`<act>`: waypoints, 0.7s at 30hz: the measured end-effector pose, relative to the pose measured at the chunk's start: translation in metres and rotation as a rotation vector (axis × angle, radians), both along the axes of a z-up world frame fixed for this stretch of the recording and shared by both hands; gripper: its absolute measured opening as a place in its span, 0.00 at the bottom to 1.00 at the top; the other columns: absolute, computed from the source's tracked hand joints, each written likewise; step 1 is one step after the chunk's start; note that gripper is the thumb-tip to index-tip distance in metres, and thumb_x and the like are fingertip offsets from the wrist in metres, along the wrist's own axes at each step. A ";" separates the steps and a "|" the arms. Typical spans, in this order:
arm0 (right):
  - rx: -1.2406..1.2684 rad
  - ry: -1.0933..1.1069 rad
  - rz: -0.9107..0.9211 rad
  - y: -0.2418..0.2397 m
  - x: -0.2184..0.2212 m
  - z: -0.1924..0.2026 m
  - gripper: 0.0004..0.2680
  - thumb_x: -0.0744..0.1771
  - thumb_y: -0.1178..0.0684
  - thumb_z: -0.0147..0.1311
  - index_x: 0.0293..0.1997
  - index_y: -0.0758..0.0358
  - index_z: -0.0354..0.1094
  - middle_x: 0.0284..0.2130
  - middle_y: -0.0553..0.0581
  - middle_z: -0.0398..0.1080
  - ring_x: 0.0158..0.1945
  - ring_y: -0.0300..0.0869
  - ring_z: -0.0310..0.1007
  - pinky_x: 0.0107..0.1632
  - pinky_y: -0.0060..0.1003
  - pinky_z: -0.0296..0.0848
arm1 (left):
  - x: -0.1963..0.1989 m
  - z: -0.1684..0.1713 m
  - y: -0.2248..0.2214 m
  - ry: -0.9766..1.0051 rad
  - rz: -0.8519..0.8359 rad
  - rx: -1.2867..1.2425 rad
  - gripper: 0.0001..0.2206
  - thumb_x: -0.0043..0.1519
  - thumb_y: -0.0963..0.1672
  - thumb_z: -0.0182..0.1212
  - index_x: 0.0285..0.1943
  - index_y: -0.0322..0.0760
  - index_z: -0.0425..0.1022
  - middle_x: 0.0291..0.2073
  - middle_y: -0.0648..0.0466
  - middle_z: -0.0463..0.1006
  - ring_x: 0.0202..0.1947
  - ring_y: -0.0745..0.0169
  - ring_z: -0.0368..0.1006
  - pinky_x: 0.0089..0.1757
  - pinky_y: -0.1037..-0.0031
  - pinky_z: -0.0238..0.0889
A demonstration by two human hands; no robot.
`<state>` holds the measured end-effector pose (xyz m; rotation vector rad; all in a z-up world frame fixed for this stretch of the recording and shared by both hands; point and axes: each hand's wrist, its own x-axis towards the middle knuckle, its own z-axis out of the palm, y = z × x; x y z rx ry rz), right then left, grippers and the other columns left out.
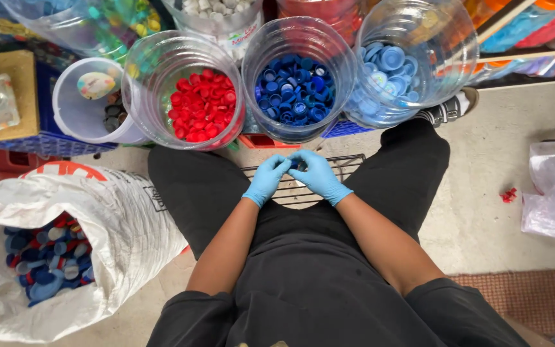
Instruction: The person sits on the floor and sorts plastic bottle caps by color. They pick caps from a large white sack, separate red and blue caps into clear containers, and occasionally remove liners from caps before placing them in the appropriate bins.
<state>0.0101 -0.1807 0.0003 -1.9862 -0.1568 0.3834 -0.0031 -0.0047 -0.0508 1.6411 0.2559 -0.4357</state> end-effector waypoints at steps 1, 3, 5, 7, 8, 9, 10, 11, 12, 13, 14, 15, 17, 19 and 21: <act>0.000 -0.041 0.013 0.002 0.001 0.003 0.13 0.62 0.56 0.67 0.50 0.58 0.75 0.39 0.57 0.78 0.40 0.47 0.79 0.47 0.43 0.77 | 0.000 0.001 0.002 0.025 0.033 -0.026 0.07 0.66 0.48 0.64 0.42 0.43 0.79 0.32 0.56 0.83 0.41 0.65 0.79 0.47 0.67 0.68; 0.009 -0.081 0.032 0.003 0.002 0.006 0.10 0.63 0.56 0.67 0.48 0.59 0.76 0.37 0.58 0.78 0.39 0.49 0.80 0.46 0.44 0.78 | -0.001 0.008 0.003 0.051 0.074 -0.043 0.08 0.66 0.49 0.64 0.43 0.44 0.79 0.33 0.59 0.83 0.41 0.67 0.79 0.45 0.69 0.67; 0.086 -0.115 -0.037 0.002 0.004 0.006 0.09 0.63 0.58 0.67 0.46 0.59 0.77 0.36 0.58 0.78 0.39 0.48 0.80 0.46 0.43 0.78 | 0.000 0.018 0.000 0.093 0.155 -0.144 0.12 0.66 0.51 0.64 0.49 0.44 0.79 0.39 0.56 0.82 0.43 0.62 0.77 0.47 0.67 0.70; 0.193 -0.132 -0.095 0.002 0.002 0.001 0.09 0.64 0.59 0.67 0.47 0.60 0.78 0.36 0.57 0.78 0.40 0.45 0.80 0.48 0.41 0.78 | -0.002 0.025 0.000 0.091 0.169 -0.154 0.13 0.68 0.52 0.60 0.52 0.44 0.79 0.44 0.53 0.82 0.46 0.61 0.77 0.47 0.67 0.71; 0.294 -0.146 -0.157 0.001 -0.001 -0.001 0.08 0.65 0.60 0.67 0.47 0.61 0.78 0.36 0.57 0.78 0.42 0.41 0.79 0.49 0.39 0.77 | -0.004 0.028 -0.001 0.091 0.178 -0.171 0.15 0.70 0.52 0.56 0.56 0.44 0.79 0.49 0.51 0.82 0.48 0.60 0.78 0.47 0.68 0.71; 0.297 -0.140 -0.157 0.001 -0.004 0.013 0.08 0.65 0.60 0.67 0.47 0.61 0.78 0.36 0.57 0.78 0.42 0.41 0.79 0.49 0.39 0.77 | -0.005 0.032 0.001 0.097 0.180 -0.167 0.15 0.70 0.52 0.56 0.56 0.44 0.79 0.49 0.51 0.82 0.48 0.60 0.78 0.47 0.68 0.71; 0.412 -0.028 -0.247 0.001 -0.007 0.026 0.08 0.66 0.59 0.64 0.49 0.61 0.76 0.37 0.56 0.78 0.38 0.38 0.78 0.42 0.36 0.80 | -0.005 0.036 0.003 0.098 0.159 -0.182 0.16 0.71 0.53 0.52 0.57 0.46 0.78 0.50 0.52 0.82 0.49 0.60 0.79 0.45 0.72 0.70; 0.523 0.073 -0.337 0.000 -0.004 0.040 0.08 0.68 0.59 0.61 0.51 0.61 0.73 0.37 0.55 0.77 0.33 0.35 0.77 0.35 0.33 0.83 | 0.002 0.040 0.002 0.089 0.133 -0.203 0.17 0.71 0.54 0.48 0.57 0.47 0.77 0.52 0.52 0.82 0.49 0.60 0.80 0.44 0.76 0.69; 0.523 0.069 -0.337 0.002 -0.009 0.050 0.08 0.68 0.59 0.61 0.51 0.61 0.73 0.37 0.55 0.77 0.33 0.35 0.77 0.35 0.33 0.83 | 0.000 0.042 0.006 0.085 0.131 -0.204 0.17 0.71 0.54 0.48 0.57 0.47 0.77 0.52 0.52 0.82 0.49 0.60 0.80 0.44 0.76 0.69; 0.588 -0.061 -0.355 0.001 -0.013 0.061 0.07 0.68 0.62 0.60 0.51 0.64 0.73 0.38 0.57 0.77 0.33 0.37 0.77 0.35 0.36 0.82 | 0.000 0.043 0.006 0.071 0.117 -0.186 0.14 0.71 0.51 0.50 0.56 0.46 0.77 0.51 0.52 0.82 0.49 0.61 0.80 0.44 0.77 0.68; 0.652 -0.192 -0.371 0.000 -0.018 0.072 0.07 0.68 0.65 0.58 0.51 0.67 0.72 0.38 0.60 0.77 0.33 0.39 0.77 0.36 0.39 0.82 | 0.000 0.044 0.006 0.057 0.103 -0.167 0.12 0.71 0.49 0.53 0.56 0.46 0.77 0.51 0.52 0.83 0.49 0.61 0.80 0.44 0.77 0.67; 0.650 -0.198 -0.363 -0.006 -0.019 0.087 0.07 0.68 0.65 0.58 0.51 0.67 0.72 0.38 0.60 0.77 0.33 0.39 0.77 0.36 0.39 0.82 | 0.000 0.045 0.008 0.049 0.107 -0.171 0.12 0.71 0.49 0.53 0.56 0.46 0.77 0.51 0.52 0.83 0.49 0.61 0.80 0.44 0.77 0.67; 0.647 -0.513 -0.382 -0.015 -0.022 0.118 0.05 0.69 0.64 0.54 0.49 0.67 0.71 0.37 0.63 0.78 0.31 0.41 0.79 0.31 0.32 0.76 | -0.001 0.048 0.015 0.021 0.032 -0.154 0.09 0.70 0.47 0.56 0.56 0.51 0.78 0.51 0.56 0.82 0.49 0.65 0.79 0.46 0.79 0.67; 0.546 -0.757 -0.418 -0.024 -0.025 0.162 0.04 0.68 0.59 0.54 0.42 0.70 0.73 0.29 0.61 0.77 0.26 0.41 0.76 0.31 0.32 0.75 | -0.008 0.072 0.028 -0.035 0.021 -0.165 0.10 0.70 0.47 0.57 0.58 0.47 0.78 0.52 0.51 0.81 0.51 0.60 0.77 0.48 0.71 0.69; 0.440 -1.008 -0.451 -0.031 -0.016 0.191 0.09 0.67 0.54 0.54 0.35 0.73 0.75 0.20 0.59 0.75 0.21 0.41 0.73 0.30 0.33 0.73 | -0.012 0.104 0.042 -0.100 0.008 -0.177 0.11 0.70 0.46 0.58 0.59 0.44 0.78 0.53 0.47 0.81 0.53 0.56 0.76 0.51 0.63 0.70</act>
